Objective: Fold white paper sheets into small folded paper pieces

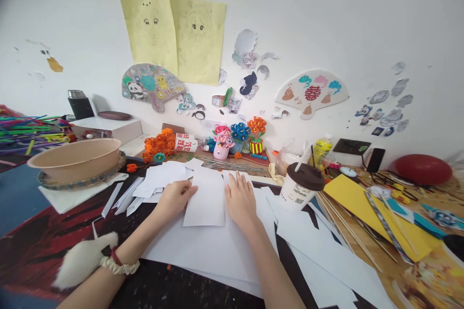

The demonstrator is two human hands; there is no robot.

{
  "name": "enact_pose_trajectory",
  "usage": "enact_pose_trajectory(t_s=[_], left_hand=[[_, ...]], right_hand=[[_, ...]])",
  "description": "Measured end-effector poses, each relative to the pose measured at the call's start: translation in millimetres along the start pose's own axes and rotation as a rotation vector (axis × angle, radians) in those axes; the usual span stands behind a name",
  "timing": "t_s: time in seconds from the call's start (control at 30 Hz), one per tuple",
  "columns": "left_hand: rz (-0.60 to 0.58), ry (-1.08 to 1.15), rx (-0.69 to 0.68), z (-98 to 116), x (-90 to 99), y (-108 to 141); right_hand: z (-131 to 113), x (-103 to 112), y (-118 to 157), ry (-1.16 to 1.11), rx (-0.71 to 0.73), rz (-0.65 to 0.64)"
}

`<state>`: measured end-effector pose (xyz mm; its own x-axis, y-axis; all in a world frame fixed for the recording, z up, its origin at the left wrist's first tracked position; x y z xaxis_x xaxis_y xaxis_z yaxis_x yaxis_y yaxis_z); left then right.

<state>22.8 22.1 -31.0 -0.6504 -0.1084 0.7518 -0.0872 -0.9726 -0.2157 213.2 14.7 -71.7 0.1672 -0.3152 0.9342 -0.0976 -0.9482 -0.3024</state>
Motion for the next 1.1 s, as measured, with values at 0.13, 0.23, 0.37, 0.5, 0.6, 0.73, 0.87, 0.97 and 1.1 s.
enact_pose_trajectory(t_s=[0.13, 0.23, 0.37, 0.5, 0.6, 0.73, 0.87, 0.97, 1.1], left_hand=[[-0.029, 0.033, -0.01, 4, -2.5, 2], [-0.095, 0.068, 0.024, 4, -4.1, 5], [-0.169, 0.112, 0.088, 2, -7.2, 6], [-0.172, 0.137, 0.105, 1, -8.6, 7], [-0.178, 0.149, 0.109, 0, -8.9, 8], [-0.197, 0.168, 0.102, -2, -9.2, 8], [-0.217, 0.179, 0.081, -3, -9.8, 8], [-0.273, 0.165, 0.056, -2, -12.3, 8], [-0.281, 0.157, 0.018, -2, -13.2, 8]], right_hand=[[4, -6, -1, 0.024, -0.032, -0.076], [7, -6, -2, 0.025, -0.05, -0.088], [8, -3, -3, 0.025, -0.058, -0.09], [10, -2, -3, 0.023, -0.064, -0.09], [10, -3, -2, 0.014, -0.075, -0.081], [10, -3, -2, 0.0, -0.071, -0.073], [10, -1, -3, -0.013, -0.045, -0.039], [11, 4, -2, -0.029, -0.018, -0.024], [10, 6, 5, -0.056, 0.067, -0.103]])
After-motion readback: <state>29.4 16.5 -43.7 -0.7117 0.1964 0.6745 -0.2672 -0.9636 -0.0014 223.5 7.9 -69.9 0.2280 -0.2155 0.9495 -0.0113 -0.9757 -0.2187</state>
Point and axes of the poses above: each hand's wrist, its own y-axis away from the middle knuckle, its own x-axis out of the back of the hand, z = x × y, the point moved 5 cm from there along -y, towards the middle knuckle, and after that the axes turned 7 degrees about z, right-handed, at the moved point
